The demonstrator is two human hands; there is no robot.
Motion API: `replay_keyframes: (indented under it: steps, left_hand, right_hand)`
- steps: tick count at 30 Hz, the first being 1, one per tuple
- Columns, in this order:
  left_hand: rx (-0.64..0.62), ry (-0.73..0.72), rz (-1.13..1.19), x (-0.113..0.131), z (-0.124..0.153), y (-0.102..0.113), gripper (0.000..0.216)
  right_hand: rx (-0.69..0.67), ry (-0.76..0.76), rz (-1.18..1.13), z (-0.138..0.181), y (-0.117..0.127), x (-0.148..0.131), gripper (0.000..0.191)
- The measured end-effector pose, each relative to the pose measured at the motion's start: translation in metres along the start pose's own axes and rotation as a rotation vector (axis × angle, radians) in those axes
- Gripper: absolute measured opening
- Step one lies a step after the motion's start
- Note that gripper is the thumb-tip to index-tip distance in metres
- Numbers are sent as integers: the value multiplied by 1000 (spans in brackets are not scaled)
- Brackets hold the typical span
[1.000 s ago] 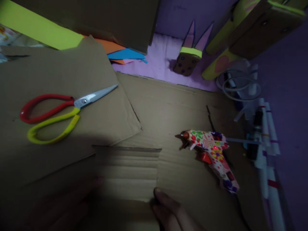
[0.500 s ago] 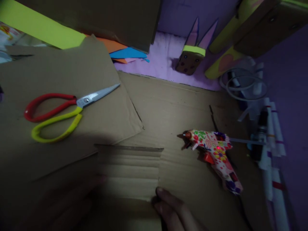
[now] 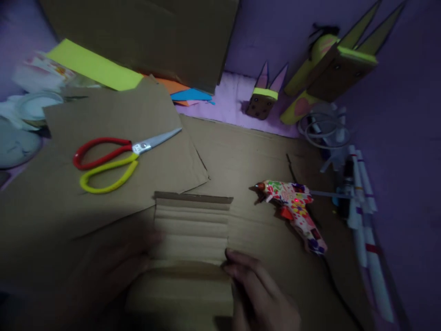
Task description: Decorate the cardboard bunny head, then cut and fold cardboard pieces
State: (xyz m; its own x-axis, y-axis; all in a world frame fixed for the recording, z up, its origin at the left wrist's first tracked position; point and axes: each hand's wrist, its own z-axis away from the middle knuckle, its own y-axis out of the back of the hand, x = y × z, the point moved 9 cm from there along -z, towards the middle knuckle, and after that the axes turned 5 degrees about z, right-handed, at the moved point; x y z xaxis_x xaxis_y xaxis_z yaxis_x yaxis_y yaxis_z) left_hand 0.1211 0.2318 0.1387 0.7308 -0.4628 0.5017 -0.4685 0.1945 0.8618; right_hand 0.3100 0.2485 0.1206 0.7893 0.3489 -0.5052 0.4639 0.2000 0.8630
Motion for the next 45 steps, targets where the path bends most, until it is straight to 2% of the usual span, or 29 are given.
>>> replay_keyframes:
  steps: [4,9,12,14,16,19,22,27,33,36,39,41,45]
  left_hand:
    - [57,30,11,4,1,6,26]
    - [33,90,75,0,9,-1,22]
    - [48,75,119,-1,17,1,32]
    - [64,49,181,0,22,4,40]
    - [92,53,210,2,26,9,43]
    - [151,103,163,7,27,13,34]
    - [166,162,98,13,22,5,38]
    - [129,257,46,10,17,-13,25]
    - [103,244,56,8,16,-14,23]
    - [42,264,91,6,15,-18,23]
    - [-6,318,132,1,15,-21,24]
    - [-5,332,148,0,15,-18,24]
    - [71,236,138,9,11,-1,23]
  right_hand:
    - [49,23,-86,-1,6,3,16]
    - [153,-160,-214,16,8,20,19]
    - [212,-292,-301,30,7,28,20]
    - [237,-315,-361,35,8,28,23]
    - [232,-267,-383,34,9,23,27]
    - [224,-151,-351,25,13,11,32]
    - [223,-65,-300,13,14,-1,35]
    - [169,0,-251,-2,8,-9,24]
    - [88,18,-223,-9,5,-9,21]
    - [32,16,-175,-10,3,-10,26]
    - [-22,34,-83,-11,1,-15,39]
    - [-26,77,5,-12,3,-24,46]
    - [-18,264,112,-16,6,-54,45]
